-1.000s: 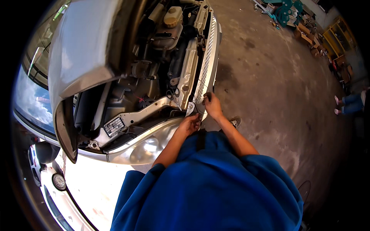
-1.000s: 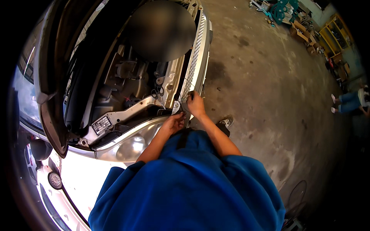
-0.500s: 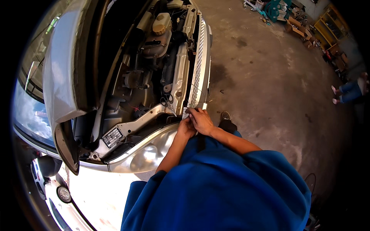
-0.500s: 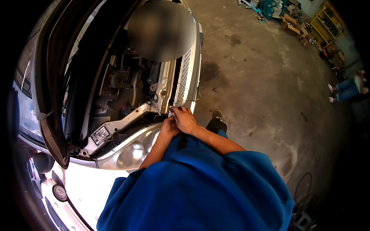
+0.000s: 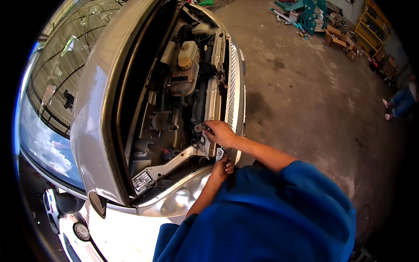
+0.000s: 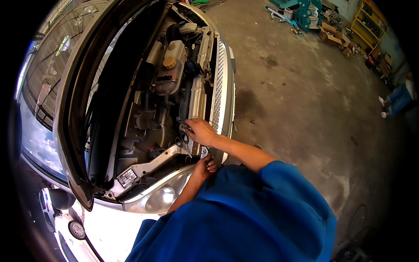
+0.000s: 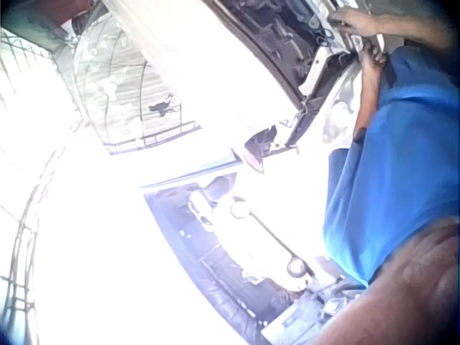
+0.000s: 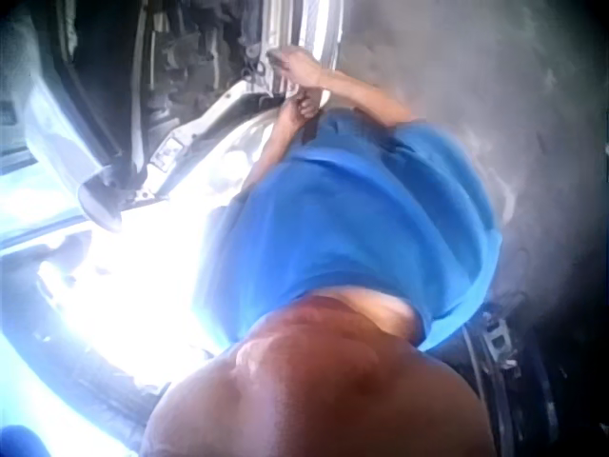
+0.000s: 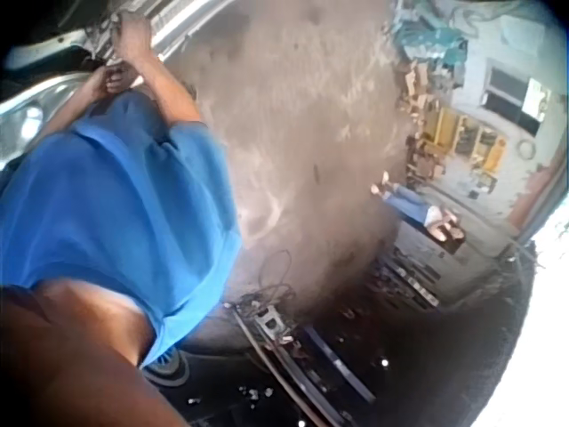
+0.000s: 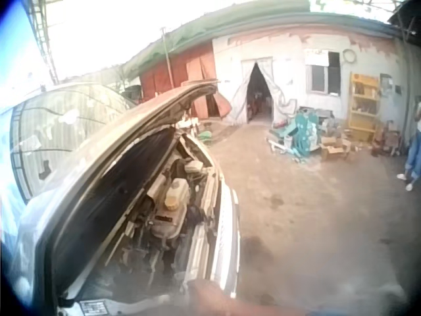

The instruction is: The person installs a car horn by connecting electrical wires and tightening a bolt with a wrench to secure the unit to the front of the vehicle chassis.

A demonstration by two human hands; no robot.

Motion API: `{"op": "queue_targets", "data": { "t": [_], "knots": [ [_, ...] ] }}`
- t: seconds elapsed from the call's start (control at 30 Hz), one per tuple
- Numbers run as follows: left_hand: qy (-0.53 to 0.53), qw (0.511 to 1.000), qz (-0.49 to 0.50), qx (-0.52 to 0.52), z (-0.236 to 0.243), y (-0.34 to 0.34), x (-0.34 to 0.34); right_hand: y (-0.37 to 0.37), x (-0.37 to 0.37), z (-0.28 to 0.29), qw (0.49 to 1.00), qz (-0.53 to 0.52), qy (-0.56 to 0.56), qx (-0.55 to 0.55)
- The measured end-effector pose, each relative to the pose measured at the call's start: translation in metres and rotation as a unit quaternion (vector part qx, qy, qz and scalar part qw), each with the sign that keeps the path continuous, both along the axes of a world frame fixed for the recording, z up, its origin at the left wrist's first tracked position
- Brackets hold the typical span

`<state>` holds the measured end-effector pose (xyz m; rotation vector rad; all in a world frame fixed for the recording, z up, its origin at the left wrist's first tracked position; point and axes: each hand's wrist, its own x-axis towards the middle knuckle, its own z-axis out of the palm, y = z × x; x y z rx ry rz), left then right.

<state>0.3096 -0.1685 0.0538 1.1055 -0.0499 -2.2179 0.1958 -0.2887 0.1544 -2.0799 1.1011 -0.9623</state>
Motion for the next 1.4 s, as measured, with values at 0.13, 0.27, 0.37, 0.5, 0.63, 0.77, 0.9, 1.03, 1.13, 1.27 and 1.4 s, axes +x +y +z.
{"op": "queue_targets", "data": {
  "t": [0.13,0.27,0.37,0.5,0.63,0.77,0.9,1.03,1.13,1.27,1.4],
  "knots": [
    [-0.047,0.997,-0.041,-0.034,0.001,-0.001,0.009,-0.102,0.059,0.085,0.995,-0.035,-0.052,-0.080],
    [-0.115,0.986,-0.082,-0.087,0.017,0.001,0.015,-0.153,0.116,0.150,0.998,-0.049,-0.045,-0.004],
    [-0.164,0.974,-0.107,-0.115,0.016,-0.002,0.019,-0.190,0.157,0.162,0.995,-0.089,0.051,0.019],
    [-0.220,0.961,-0.117,-0.123,0.019,0.002,0.021,-0.220,0.184,0.155,0.975,-0.077,0.205,0.043],
    [-0.216,0.958,-0.116,-0.151,0.020,0.007,0.018,-0.234,0.193,0.140,0.963,-0.076,0.252,0.050],
    [-0.248,0.952,-0.099,-0.148,0.005,0.009,0.017,-0.252,0.217,0.134,0.963,-0.064,0.257,0.048],
    [-0.218,0.952,-0.155,-0.148,0.022,-0.006,0.017,-0.280,0.216,0.128,0.966,-0.077,0.240,0.051],
    [-0.190,0.962,-0.145,-0.133,0.019,0.003,0.020,-0.267,0.210,0.139,0.980,-0.092,0.173,0.048],
    [-0.144,0.974,-0.124,-0.123,0.011,0.003,0.020,-0.264,0.200,0.155,0.988,-0.115,0.099,0.014],
    [-0.128,0.982,-0.107,-0.092,-0.002,0.004,0.014,-0.241,0.180,0.169,0.993,-0.104,-0.059,-0.022],
    [-0.230,0.957,-0.141,-0.109,0.027,0.000,0.001,-0.204,0.125,0.158,0.951,-0.010,-0.305,0.043]
  ]
}}
